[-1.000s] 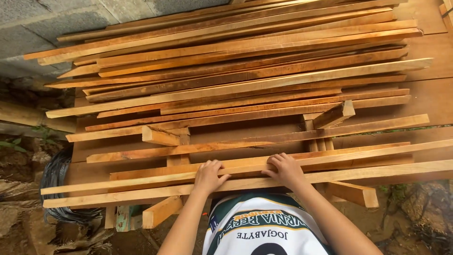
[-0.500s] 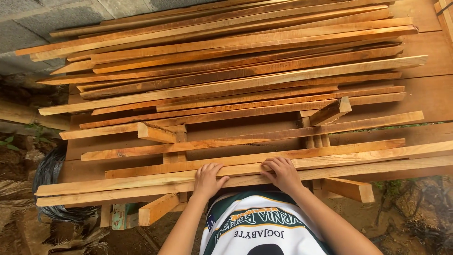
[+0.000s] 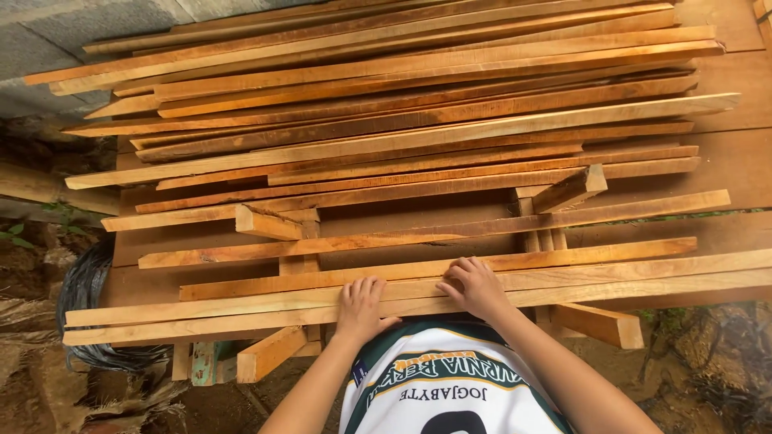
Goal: Organizing and stacking thin wooden planks on a wooden support structure.
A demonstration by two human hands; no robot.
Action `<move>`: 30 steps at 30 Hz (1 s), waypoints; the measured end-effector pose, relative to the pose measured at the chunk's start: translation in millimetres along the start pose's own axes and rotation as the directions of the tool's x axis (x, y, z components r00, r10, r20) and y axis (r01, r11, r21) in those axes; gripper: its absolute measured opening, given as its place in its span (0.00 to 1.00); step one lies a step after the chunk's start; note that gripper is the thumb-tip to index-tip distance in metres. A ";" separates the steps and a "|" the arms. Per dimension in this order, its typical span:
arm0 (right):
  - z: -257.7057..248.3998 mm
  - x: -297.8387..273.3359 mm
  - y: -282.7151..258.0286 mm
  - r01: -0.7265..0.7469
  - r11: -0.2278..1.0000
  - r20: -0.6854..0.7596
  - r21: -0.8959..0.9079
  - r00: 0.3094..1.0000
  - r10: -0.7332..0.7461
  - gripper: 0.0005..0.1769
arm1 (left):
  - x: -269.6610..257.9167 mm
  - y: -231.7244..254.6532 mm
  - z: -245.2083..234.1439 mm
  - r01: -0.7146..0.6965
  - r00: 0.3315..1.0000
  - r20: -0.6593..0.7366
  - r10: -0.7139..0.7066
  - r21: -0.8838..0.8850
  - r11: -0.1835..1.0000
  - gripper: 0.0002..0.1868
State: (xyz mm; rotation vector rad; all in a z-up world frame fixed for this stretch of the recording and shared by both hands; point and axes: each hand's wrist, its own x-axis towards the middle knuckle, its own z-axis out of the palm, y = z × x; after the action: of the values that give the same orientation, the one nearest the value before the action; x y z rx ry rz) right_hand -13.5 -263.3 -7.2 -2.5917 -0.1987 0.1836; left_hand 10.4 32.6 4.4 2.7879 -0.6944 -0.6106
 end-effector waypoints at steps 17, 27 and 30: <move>-24.2 91.6 -47.8 -0.167 0.958 0.668 -0.234 0.688 0.283 0.51 | -5.3 -19.8 47.1 -0.093 0.975 -0.198 0.104 0.067 0.993 0.52; 6.3 111.8 -24.8 0.024 0.969 -0.129 -0.245 0.990 -0.057 0.36 | -8.0 -17.2 38.6 -0.124 0.953 -0.262 0.151 0.117 0.985 0.50; 7.0 118.7 -15.9 -0.001 0.994 0.062 -0.111 0.998 0.007 0.31 | -9.2 -16.5 41.2 -0.114 0.952 -0.270 0.145 0.127 0.985 0.51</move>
State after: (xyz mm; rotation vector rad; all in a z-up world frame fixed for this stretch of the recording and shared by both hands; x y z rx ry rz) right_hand 100.0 -225.4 -15.8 -2.6990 -0.2325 0.2625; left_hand -8.5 47.6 -34.1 2.8178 -0.8624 -0.1538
